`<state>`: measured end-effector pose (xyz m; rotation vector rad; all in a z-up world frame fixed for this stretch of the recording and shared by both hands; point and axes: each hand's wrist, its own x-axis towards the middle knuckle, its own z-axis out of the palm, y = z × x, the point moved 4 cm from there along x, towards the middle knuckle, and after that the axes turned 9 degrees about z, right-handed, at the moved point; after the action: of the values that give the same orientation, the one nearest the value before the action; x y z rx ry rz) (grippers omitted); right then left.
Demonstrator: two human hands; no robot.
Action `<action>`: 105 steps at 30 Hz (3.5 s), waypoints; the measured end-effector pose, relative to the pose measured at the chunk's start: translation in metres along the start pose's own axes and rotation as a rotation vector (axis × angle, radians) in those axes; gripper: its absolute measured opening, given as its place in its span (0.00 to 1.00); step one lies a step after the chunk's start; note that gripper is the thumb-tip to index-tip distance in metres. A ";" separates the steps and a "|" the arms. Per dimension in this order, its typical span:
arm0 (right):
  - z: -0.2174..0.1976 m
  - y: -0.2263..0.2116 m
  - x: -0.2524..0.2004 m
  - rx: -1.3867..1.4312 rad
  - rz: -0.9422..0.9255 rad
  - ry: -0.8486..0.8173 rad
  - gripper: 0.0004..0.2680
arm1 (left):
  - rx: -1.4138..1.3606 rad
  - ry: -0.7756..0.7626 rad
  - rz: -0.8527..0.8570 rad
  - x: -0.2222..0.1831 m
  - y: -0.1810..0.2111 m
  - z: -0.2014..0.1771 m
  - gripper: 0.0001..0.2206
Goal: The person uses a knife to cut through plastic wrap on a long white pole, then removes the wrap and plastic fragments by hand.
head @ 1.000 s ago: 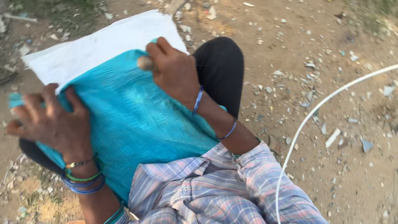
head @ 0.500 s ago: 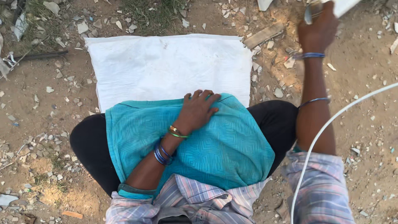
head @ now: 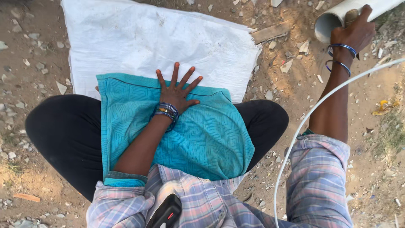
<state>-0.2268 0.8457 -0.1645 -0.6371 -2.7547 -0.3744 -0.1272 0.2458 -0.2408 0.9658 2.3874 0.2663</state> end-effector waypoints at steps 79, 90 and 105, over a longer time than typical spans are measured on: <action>-0.177 -0.331 -0.205 1.949 0.631 -1.130 0.06 | -0.042 0.159 -0.205 -0.052 -0.111 -0.111 0.62; -0.221 -0.303 -0.173 2.016 0.695 -0.990 0.15 | -0.260 0.174 0.026 -0.060 -0.140 -0.148 0.58; -0.194 -0.349 -0.206 1.758 0.663 -0.971 0.10 | -0.299 0.262 0.100 -0.062 -0.104 -0.141 0.50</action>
<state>-0.1678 0.4025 -0.1177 -1.0769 -1.9053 2.5678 -0.2295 0.1307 -0.1371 0.9557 2.4361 0.8076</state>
